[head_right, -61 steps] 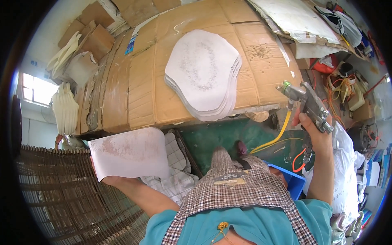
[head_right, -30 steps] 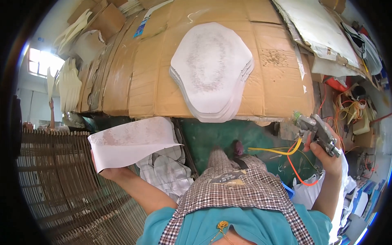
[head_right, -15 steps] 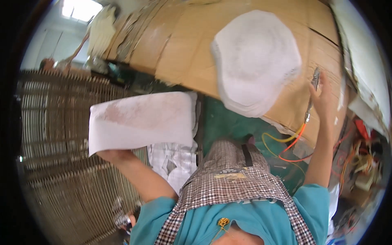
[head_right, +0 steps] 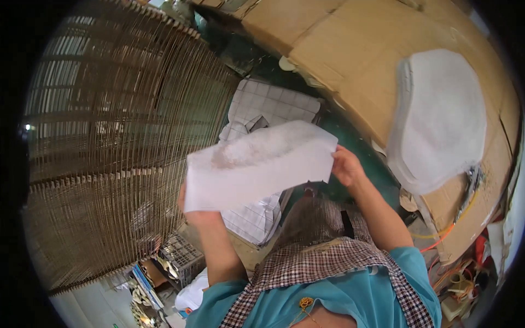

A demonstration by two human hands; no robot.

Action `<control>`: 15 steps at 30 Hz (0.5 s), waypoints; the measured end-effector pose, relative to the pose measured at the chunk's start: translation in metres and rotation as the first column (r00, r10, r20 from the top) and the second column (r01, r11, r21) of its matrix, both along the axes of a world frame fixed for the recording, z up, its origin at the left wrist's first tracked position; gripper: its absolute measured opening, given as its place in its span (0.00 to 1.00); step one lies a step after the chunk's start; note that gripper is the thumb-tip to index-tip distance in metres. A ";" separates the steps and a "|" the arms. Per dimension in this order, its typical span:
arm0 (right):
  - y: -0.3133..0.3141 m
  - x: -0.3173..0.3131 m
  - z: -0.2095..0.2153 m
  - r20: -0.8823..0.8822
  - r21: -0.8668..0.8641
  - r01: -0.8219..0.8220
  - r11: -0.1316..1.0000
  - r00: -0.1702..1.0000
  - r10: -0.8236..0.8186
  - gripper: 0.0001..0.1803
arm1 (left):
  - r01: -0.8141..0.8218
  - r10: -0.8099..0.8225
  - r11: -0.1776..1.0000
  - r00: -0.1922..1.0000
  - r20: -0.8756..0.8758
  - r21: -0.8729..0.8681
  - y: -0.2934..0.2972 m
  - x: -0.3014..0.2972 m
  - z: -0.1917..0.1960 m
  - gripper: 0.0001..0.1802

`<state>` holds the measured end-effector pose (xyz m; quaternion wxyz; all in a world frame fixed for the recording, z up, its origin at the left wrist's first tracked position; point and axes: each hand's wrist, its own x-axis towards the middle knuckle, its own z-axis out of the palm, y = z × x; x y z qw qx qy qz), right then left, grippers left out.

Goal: Applying spray adhesive to white fabric or foam pieces and stacking them on a workbench.

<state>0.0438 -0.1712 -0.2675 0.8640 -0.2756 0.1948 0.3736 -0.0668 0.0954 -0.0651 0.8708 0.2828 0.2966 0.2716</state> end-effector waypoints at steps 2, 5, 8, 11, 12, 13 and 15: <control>0.019 0.029 -0.025 -0.013 -0.075 -0.051 0.996 0.999 0.050 0.17 | 0.036 -0.035 0.999 0.999 -0.009 0.013 0.033 0.001 -0.038 0.21; 0.071 0.072 -0.067 -0.024 -0.217 -0.122 0.969 0.993 0.119 0.17 | 0.128 -0.127 0.992 0.990 -0.054 0.001 0.103 0.008 -0.115 0.19; 0.133 0.124 -0.113 -0.029 -0.287 -0.130 0.949 0.991 0.127 0.14 | 0.182 -0.188 0.978 0.980 -0.061 -0.099 0.188 0.029 -0.207 0.19; 0.172 0.195 -0.189 0.046 -0.360 -0.107 0.927 0.990 0.132 0.15 | 0.146 -0.177 0.977 0.961 -0.215 -0.155 0.246 0.085 -0.260 0.18; 0.189 0.212 -0.198 0.099 -0.369 -0.105 0.923 0.984 0.151 0.16 | 0.140 -0.175 0.976 0.960 -0.219 -0.165 0.267 0.094 -0.278 0.18; 0.223 0.222 -0.187 0.139 -0.348 -0.099 0.932 0.978 0.155 0.18 | 0.136 -0.163 0.978 0.971 -0.173 -0.159 0.299 0.092 -0.289 0.19; 0.281 0.238 -0.151 0.196 -0.341 -0.067 0.937 0.970 0.141 0.20 | 0.118 -0.141 0.980 0.980 -0.137 -0.162 0.348 0.088 -0.305 0.19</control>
